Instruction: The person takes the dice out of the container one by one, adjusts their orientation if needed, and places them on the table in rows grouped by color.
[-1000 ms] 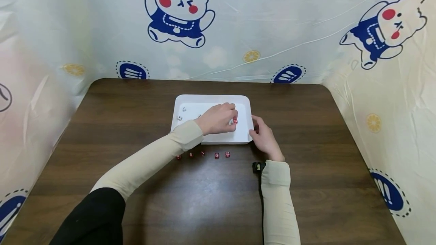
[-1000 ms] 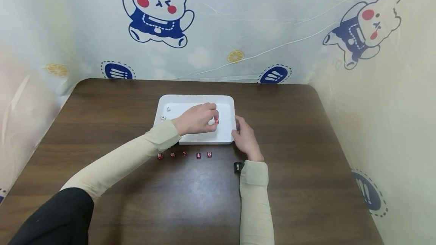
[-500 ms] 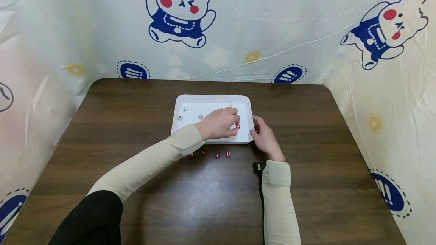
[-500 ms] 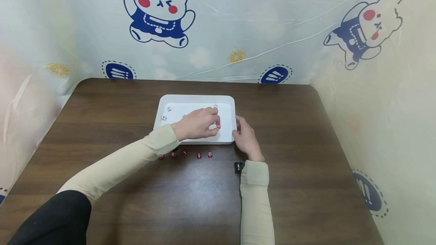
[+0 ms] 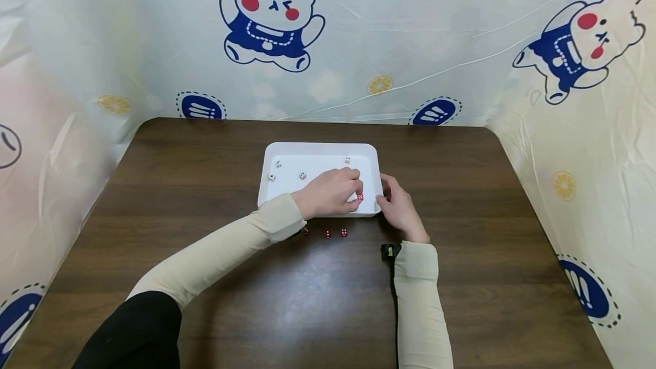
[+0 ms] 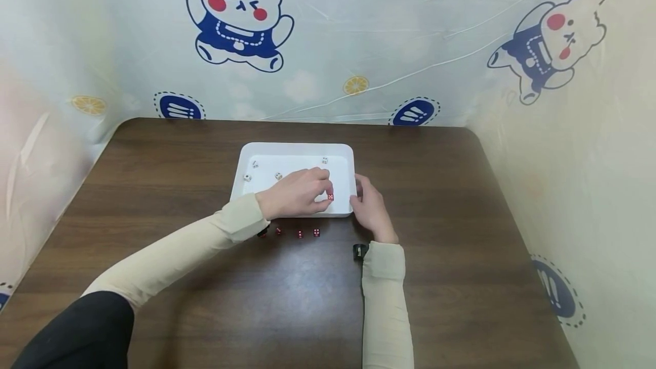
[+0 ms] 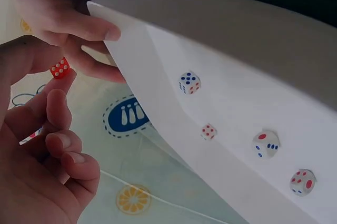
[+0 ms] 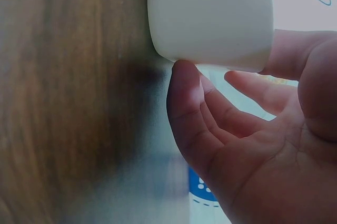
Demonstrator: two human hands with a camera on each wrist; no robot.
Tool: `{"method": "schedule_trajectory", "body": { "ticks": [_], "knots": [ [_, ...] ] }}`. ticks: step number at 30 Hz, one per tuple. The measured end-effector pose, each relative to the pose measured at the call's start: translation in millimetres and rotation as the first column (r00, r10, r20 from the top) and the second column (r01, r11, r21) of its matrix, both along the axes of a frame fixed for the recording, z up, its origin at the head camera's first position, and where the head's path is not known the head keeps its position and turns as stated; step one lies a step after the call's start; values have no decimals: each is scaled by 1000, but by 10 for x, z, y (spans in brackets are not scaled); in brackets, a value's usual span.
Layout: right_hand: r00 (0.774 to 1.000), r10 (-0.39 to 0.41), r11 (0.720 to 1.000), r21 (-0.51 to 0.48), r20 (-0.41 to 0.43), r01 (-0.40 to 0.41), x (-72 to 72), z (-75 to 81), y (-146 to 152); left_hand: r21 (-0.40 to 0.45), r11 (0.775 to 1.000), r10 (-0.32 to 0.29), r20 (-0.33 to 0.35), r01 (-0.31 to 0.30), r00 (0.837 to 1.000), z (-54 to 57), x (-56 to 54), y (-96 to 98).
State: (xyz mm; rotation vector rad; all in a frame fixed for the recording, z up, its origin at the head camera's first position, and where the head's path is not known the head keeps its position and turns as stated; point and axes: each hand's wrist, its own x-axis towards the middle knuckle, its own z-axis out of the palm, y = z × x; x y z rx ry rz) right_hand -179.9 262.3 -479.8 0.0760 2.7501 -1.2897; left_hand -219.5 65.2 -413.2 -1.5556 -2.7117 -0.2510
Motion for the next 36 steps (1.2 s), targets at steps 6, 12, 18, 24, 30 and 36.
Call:
{"method": "schedule_trajectory", "body": {
  "ticks": [6, 12, 18, 24, 30, 36],
  "knots": [
    [1000, 2, 1000, -3, 1, -2, 5, 3, 4, -1, 1000, -5, 24, 5, 1000, -19, 72, -1],
    [1000, 0, 1000, -14, 1, 0, 15, 13, 3, 7, 1000, -15, 36, 15, 999, -68, 143, 3],
    [1000, 4, 1000, -13, -6, -4, 12, 16, -4, 18, 999, -38, 41, 38, 998, -124, 221, 19],
    [1000, 6, 1000, -11, -17, -6, 9, 6, 5, 25, 999, -45, 5, 45, 999, -206, 283, 47],
    [1000, 8, 1000, -22, -19, -9, 4, -2, 8, 27, 999, -43, 13, 42, 999, -257, 341, 73],
    [1000, 8, 1000, -22, -12, -8, 3, 6, 5, 33, 999, -34, 25, 33, 999, -300, 391, 93]
  ]
}}
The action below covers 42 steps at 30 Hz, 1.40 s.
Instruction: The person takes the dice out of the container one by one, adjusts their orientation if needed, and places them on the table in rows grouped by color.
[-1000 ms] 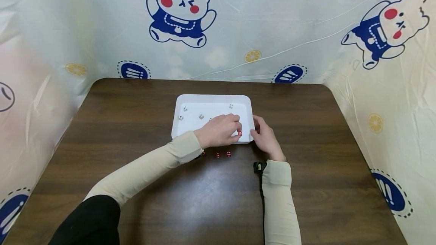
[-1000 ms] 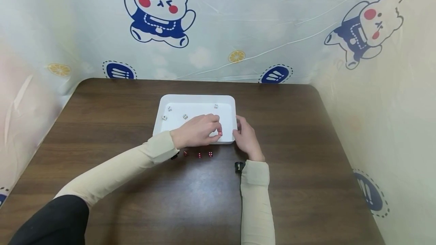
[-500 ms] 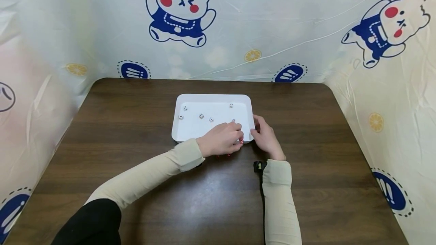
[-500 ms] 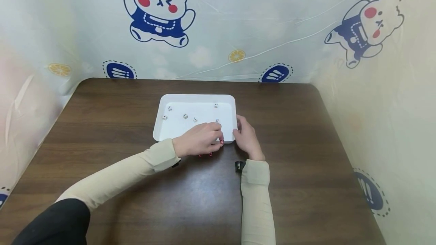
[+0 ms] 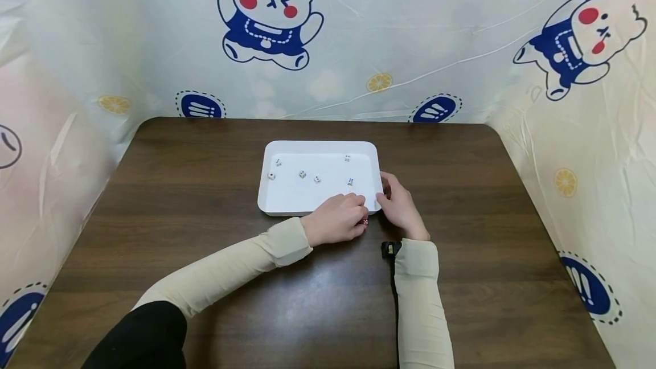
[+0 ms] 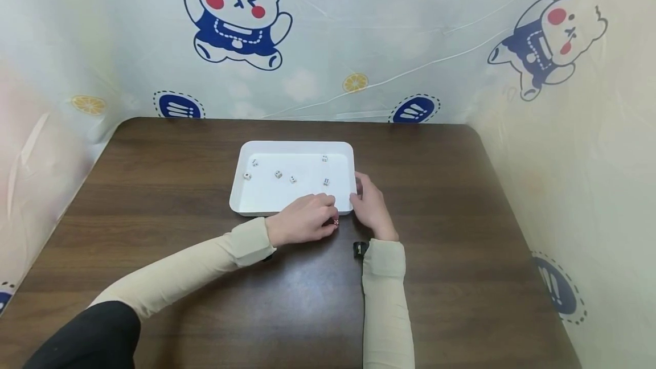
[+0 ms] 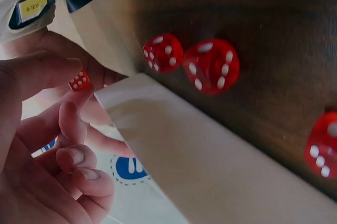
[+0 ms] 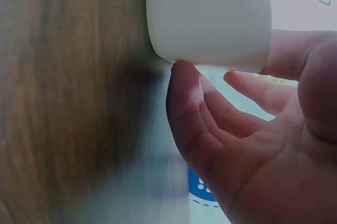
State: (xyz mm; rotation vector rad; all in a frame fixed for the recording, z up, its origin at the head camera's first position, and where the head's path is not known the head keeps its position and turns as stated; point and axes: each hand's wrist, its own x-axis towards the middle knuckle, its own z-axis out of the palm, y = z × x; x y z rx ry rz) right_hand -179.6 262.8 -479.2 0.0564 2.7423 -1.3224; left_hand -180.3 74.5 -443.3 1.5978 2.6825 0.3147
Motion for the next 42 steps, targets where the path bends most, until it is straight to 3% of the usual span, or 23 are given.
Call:
{"method": "schedule_trajectory", "body": {
  "ticks": [8, 22, 32, 42],
  "knots": [
    [1000, -6, 1000, 0, 7, 6, -2, 0, 1, -26, 999, 34, -42, -35, 999, -104, 69, 37],
    [1000, 3, 1000, 3, -5, -3, -6, -14, 6, -29, 998, 47, -210, -55, 977, -247, 173, 71],
    [1000, -2, 1000, -4, 15, 2, -6, -4, 7, -85, 994, 54, -220, -75, 974, -289, 204, 127],
    [1000, -2, 1000, -13, 20, 2, 3, 13, -1, -113, 985, 103, -194, -127, 975, -263, 255, 152]
  ]
}}
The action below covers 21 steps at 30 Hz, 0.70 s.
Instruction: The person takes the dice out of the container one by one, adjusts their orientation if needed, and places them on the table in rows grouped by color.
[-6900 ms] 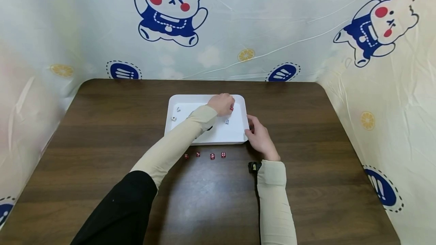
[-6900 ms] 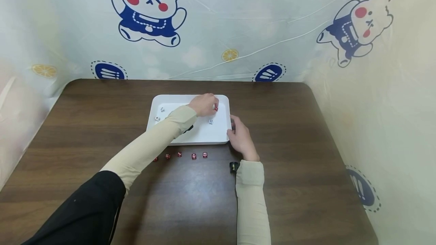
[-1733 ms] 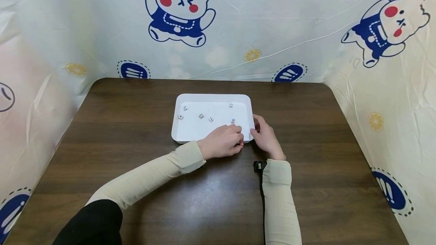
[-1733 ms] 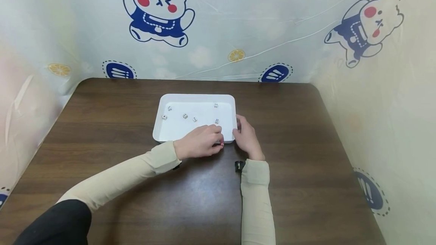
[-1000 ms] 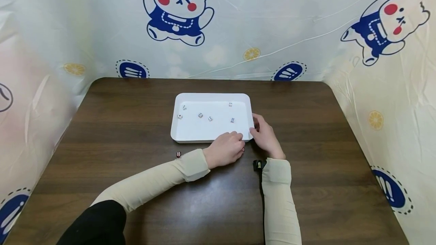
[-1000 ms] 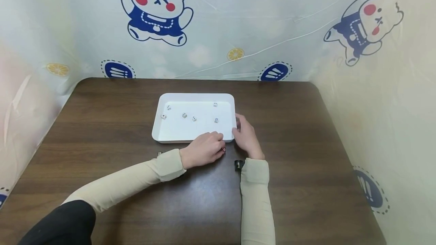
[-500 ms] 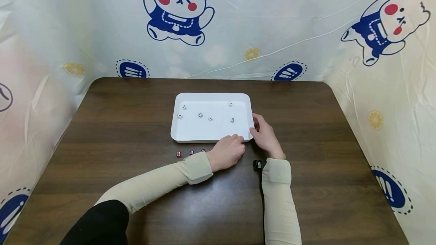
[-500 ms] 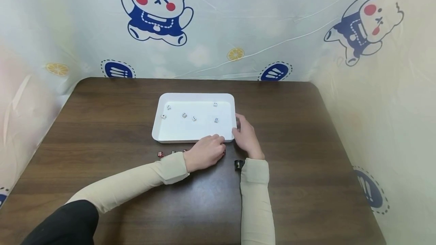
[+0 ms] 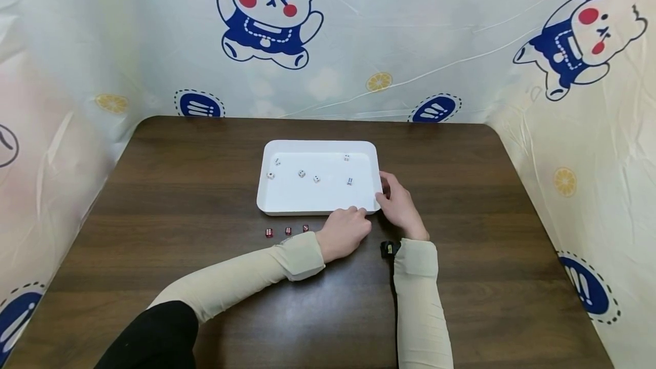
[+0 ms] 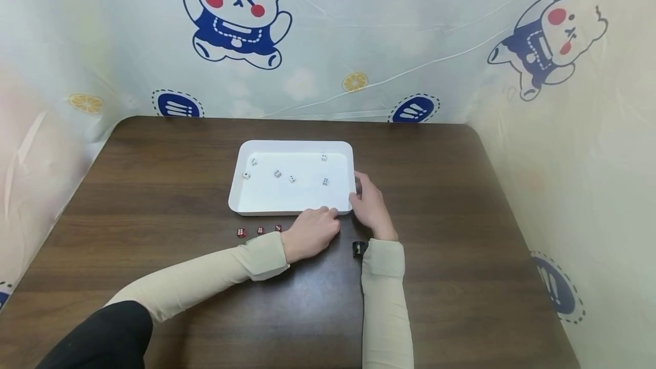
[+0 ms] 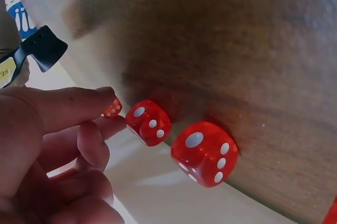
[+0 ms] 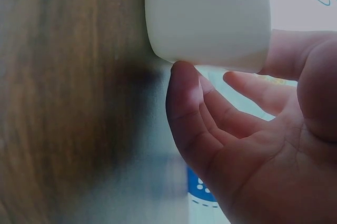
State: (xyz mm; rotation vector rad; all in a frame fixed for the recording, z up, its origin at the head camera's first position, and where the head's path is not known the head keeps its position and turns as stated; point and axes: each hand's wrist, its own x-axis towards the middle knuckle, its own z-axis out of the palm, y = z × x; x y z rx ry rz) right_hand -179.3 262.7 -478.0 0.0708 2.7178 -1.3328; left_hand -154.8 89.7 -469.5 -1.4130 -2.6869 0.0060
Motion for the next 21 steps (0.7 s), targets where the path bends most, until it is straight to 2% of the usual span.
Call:
{"method": "schedule_trajectory", "body": {
  "ticks": [13, 21],
  "knots": [
    [1000, -5, 1000, 13, -10, 5, 1, -18, -6, -16, 1000, 25, 31, -24, 999, 23, 20, 12],
    [1000, -4, 1000, 9, -8, 4, -12, -29, -7, 4, 1000, 31, 14, -31, 999, 0, 11, 8]
  ]
}}
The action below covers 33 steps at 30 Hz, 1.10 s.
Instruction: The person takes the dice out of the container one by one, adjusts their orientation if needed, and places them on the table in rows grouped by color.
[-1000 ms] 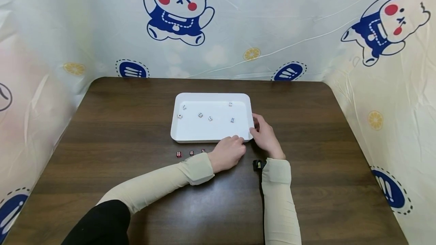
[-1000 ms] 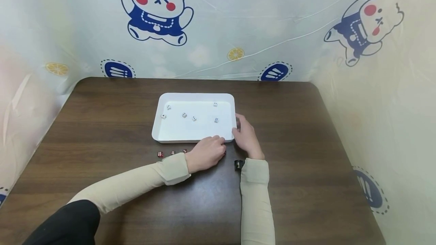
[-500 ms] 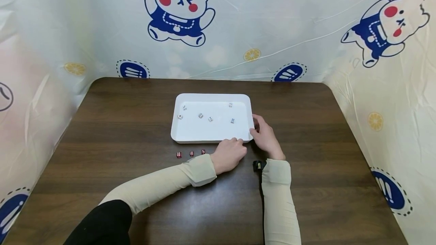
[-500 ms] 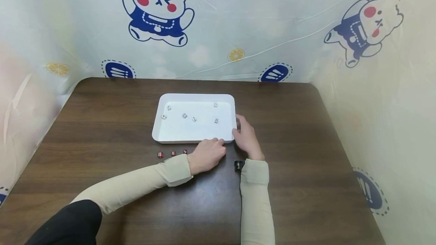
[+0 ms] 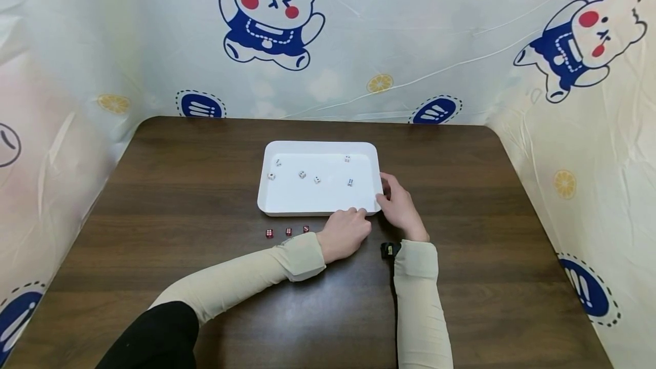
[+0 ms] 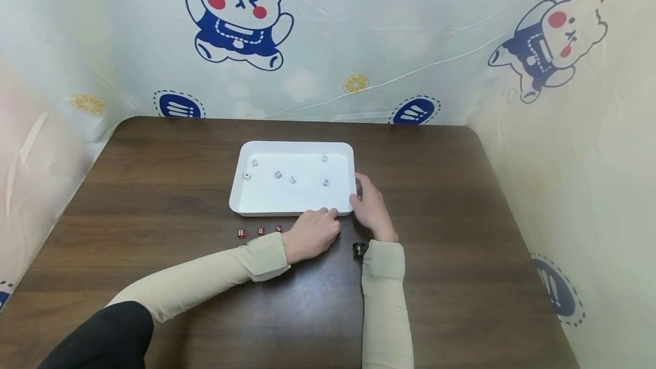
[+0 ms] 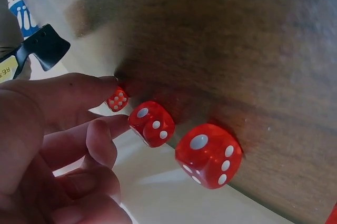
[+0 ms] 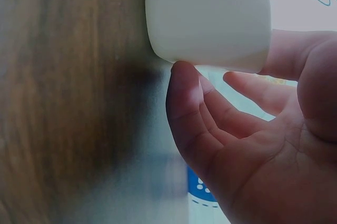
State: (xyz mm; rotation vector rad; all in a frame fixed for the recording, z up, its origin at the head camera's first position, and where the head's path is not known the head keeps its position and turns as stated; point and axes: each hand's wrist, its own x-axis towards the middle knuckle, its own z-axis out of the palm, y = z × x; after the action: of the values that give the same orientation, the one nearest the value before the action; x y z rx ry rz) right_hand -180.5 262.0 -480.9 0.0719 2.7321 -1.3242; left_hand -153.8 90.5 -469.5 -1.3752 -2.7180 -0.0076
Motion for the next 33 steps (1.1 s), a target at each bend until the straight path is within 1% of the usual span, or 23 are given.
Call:
{"method": "schedule_trajectory", "body": {
  "ticks": [2, 5, 7, 10, 13, 15, 16, 18, 19, 21, 23, 25, 27, 29, 30, 32, 33],
  "knots": [
    [1000, -1, 1000, 3, -1, 1, 1, 1, -1, 5, 1000, 8, -3, -8, 1000, -4, 2, -2],
    [1000, 4, 1000, 6, -8, -4, 7, 7, -15, 16, 999, 29, 19, -29, 999, 27, 7, -31],
    [1000, 6, 1000, 6, -10, -6, 7, 10, -28, 40, 998, 40, 61, -43, 997, 79, 5, -68],
    [1000, 7, 1000, 4, -8, -7, 5, 13, -36, 92, 994, 47, 142, -61, 989, 195, -7, -152],
    [1000, 9, 1000, 6, -1, -9, 6, 21, -37, 173, 980, 53, 239, -96, 970, 327, -26, -275],
    [1000, 7, 1000, 6, 5, -7, 15, 30, -34, 233, 962, 70, 297, -143, 952, 408, -39, -379],
    [1000, 5, 1000, 8, 8, -5, 20, 34, -30, 268, 948, 81, 324, -173, 943, 446, -45, -435],
    [1000, 2, 1000, 14, 13, -2, 31, 35, -16, 335, 910, 106, 384, -245, 917, 499, -61, -551],
    [1000, -1, 1000, 17, 13, 1, 34, 35, -19, 368, 887, 118, 403, -279, 908, 515, -71, -621],
    [1000, -3, 1000, 26, 16, 3, 40, 26, -18, 428, 835, 145, 436, -346, 888, 521, -93, -765],
    [1000, 1, 999, 35, 18, -1, 44, 20, -15, 478, 773, 177, 469, -417, 865, 509, -111, -920],
    [1000, 2, 999, 40, 17, -3, 49, 19, -13, 524, 708, 219, 474, -473, 853, 482, -129, -1081],
    [1000, 6, 999, 38, 15, -7, 51, 27, -14, 553, 638, 277, 485, -536, 830, 444, -144, -1246],
    [1000, 9, 999, 43, 16, -10, 52, 36, -18, 568, 579, 335, 488, -585, 806, 393, -168, -1401],
    [1000, 10, 999, 41, 17, -11, 52, 41, -23, 567, 557, 361, 493, -607, 791, 364, -181, -1472],
    [1000, 12, 999, 42, 21, -13, 52, 53, -32, 546, 522, 404, 518, -655, 754, 311, -209, -1604],
    [1000, 12, 999, 45, 21, -13, 50, 58, -38, 530, 515, 420, 530, -674, 737, 291, -227, -1660]
  ]
}}
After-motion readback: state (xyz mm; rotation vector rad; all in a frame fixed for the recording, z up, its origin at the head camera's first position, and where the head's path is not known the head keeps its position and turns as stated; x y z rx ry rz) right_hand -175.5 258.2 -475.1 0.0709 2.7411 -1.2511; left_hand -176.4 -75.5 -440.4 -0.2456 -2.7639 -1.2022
